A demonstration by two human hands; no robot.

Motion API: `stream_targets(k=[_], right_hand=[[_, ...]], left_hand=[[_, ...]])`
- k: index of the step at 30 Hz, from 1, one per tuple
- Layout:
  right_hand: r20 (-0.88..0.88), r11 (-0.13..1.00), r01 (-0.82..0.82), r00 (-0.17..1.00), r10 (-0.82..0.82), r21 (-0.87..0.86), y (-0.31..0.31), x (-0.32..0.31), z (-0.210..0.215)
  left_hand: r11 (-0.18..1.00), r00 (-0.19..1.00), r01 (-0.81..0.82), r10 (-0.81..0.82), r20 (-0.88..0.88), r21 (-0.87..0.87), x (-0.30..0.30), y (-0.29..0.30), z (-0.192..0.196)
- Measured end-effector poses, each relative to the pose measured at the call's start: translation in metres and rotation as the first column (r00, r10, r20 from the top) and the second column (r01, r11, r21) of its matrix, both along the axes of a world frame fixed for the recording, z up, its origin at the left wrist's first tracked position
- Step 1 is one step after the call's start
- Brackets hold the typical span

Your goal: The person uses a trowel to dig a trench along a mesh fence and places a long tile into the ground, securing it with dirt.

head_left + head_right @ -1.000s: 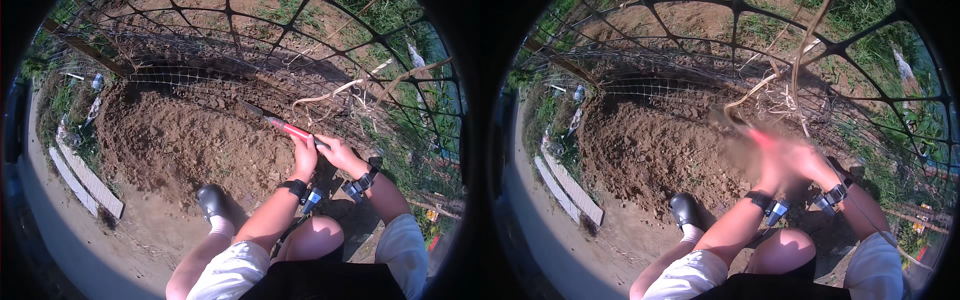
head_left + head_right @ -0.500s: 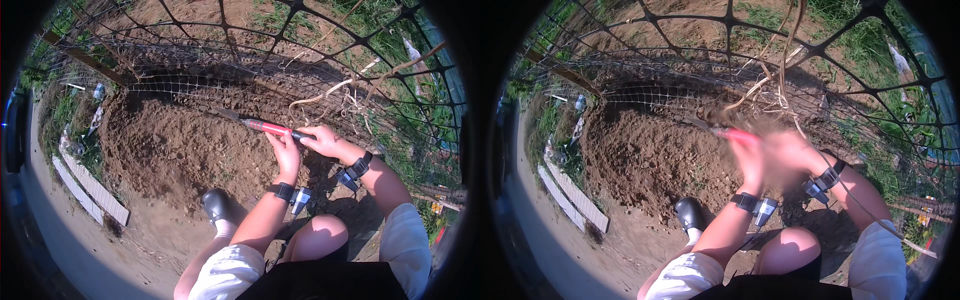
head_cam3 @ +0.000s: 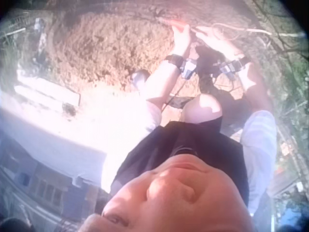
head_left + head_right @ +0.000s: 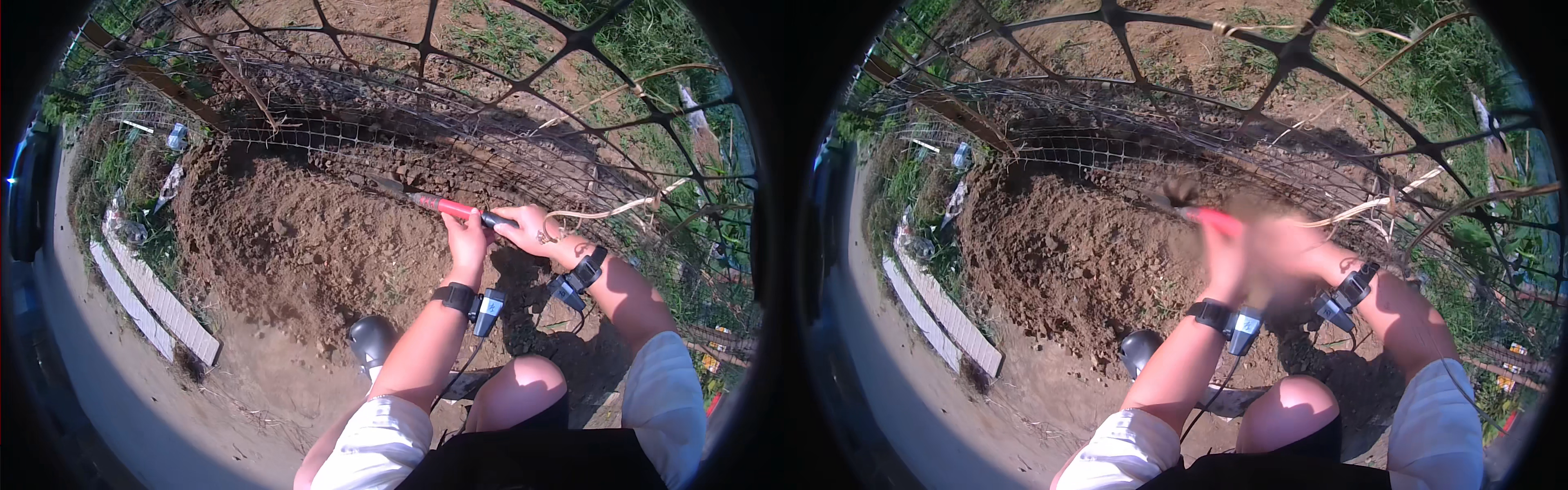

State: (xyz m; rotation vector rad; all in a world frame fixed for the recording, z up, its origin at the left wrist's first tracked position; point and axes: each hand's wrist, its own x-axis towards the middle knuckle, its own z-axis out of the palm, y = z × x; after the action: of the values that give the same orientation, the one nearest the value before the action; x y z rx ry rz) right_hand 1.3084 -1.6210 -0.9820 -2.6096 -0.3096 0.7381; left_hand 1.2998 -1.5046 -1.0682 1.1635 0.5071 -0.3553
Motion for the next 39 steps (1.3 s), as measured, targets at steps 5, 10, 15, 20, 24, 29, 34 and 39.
stream_targets(k=[5,10,15,20,24,29,34,39], right_hand=[[0.105,0.983,-0.11,0.99,0.094,0.149,0.032,0.032,0.001],[-0.101,0.946,0.079,0.994,-0.049,0.315,0.107,0.098,-0.012],[0.072,0.978,0.094,0.992,-0.108,0.184,0.155,0.126,-0.037],[0.194,0.955,-0.1,0.98,0.046,0.28,0.148,0.123,-0.042],[-0.032,0.952,0.103,0.995,-0.098,0.287,0.163,0.148,-0.039],[0.159,0.96,-0.019,0.987,-0.026,0.279,0.175,0.147,-0.039],[-0.089,0.883,0.177,0.984,-0.154,0.436,0.157,0.145,-0.036],[-0.109,0.97,0.159,0.984,-0.14,0.187,0.16,0.136,-0.007]], left_hand=[[0.982,0.994,-0.1,0.093,0.049,0.163,0.03,0.028,-0.006],[0.993,0.986,-0.114,0.117,-0.118,0.028,0.09,0.101,-0.033],[0.976,0.972,-0.192,0.175,-0.155,-0.102,0.129,0.141,-0.038],[0.95,0.977,-0.193,0.209,-0.038,0.246,0.113,0.126,-0.037],[0.94,0.94,-0.34,0.341,-0.025,0.035,0.144,0.143,-0.04],[0.923,0.94,-0.334,0.313,0.135,0.191,0.137,0.147,-0.038],[0.928,0.926,-0.374,0.373,0.051,-0.005,0.138,0.132,-0.046],[0.914,0.982,-0.156,0.185,-0.041,0.375,0.132,0.13,-0.03]])
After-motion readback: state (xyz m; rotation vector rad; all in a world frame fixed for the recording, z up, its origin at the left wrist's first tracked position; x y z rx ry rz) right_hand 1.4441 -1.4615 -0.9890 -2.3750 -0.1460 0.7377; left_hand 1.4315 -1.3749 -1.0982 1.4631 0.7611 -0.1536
